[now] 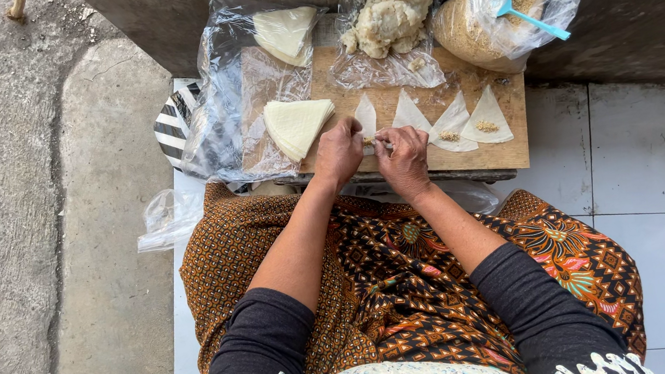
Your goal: The person places spoonfuls of filling from a plastic bag onto triangular wrappers using a spoon. They fold and roll the wrappers by hand to encase the filling and place the completed pieces aside on a wooden board.
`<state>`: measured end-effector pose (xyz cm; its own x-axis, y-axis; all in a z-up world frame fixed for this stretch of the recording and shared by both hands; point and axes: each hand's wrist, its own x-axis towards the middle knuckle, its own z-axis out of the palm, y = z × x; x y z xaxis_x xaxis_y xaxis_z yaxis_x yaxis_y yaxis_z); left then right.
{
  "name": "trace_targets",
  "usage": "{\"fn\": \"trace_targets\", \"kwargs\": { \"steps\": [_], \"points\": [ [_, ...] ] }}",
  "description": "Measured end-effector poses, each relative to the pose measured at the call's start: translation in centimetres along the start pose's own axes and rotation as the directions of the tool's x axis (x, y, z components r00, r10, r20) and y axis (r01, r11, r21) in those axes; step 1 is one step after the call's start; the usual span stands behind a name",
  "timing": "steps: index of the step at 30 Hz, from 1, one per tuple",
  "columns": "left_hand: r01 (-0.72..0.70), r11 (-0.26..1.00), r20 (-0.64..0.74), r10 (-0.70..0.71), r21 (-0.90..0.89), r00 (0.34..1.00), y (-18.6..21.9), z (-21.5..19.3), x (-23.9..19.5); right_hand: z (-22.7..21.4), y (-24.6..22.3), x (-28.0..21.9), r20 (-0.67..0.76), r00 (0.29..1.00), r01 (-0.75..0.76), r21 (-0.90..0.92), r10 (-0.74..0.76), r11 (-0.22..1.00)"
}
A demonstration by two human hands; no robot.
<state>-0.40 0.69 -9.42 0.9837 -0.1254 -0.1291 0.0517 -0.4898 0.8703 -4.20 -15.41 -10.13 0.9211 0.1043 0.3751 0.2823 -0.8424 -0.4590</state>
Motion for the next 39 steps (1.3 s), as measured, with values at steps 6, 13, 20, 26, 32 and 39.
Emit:
{"fn": "trace_targets", "kwargs": {
  "steps": [6, 13, 20, 26, 32, 39],
  "points": [
    [0.105, 0.994, 0.005, -0.105, -0.042, 0.994, 0.9, -0.5, 0.0, -0.2, 0.1, -0.3, 0.033, 0.997, -0.081, 0.192, 0.076, 0.978],
    [-0.063, 0.989, -0.050, 0.070, 0.130, 0.996, 0.0, 0.3, 0.3, -0.5, 0.6, -0.7, 0.041, 0.999, -0.039, 0.137, 0.034, 0.990],
    [-0.121, 0.982, -0.060, 0.131, 0.144, 0.990, -0.8, 0.5, 0.3, -1.3, 0.3, -0.5, 0.067, 0.981, 0.184, -0.048, -0.181, 0.982],
    [-0.101, 0.978, -0.004, 0.103, 0.180, 0.995, -0.1, 0.0, 0.1, -2.3, -0.4, -0.1, 0.081, 0.936, 0.352, -0.145, -0.343, 0.925],
    [-0.232, 0.954, 0.016, 0.234, 0.190, 0.972, -0.2, -0.4, 0.1, -2.2, 0.1, 0.1, 0.093, 0.919, 0.395, -0.193, -0.384, 0.898],
    [-0.244, 0.924, 0.084, 0.229, 0.295, 0.970, -1.7, 0.6, 1.1, -1.4, 0.7, 0.5, 0.046, 0.928, 0.372, -0.130, -0.369, 0.919]
  ]
}}
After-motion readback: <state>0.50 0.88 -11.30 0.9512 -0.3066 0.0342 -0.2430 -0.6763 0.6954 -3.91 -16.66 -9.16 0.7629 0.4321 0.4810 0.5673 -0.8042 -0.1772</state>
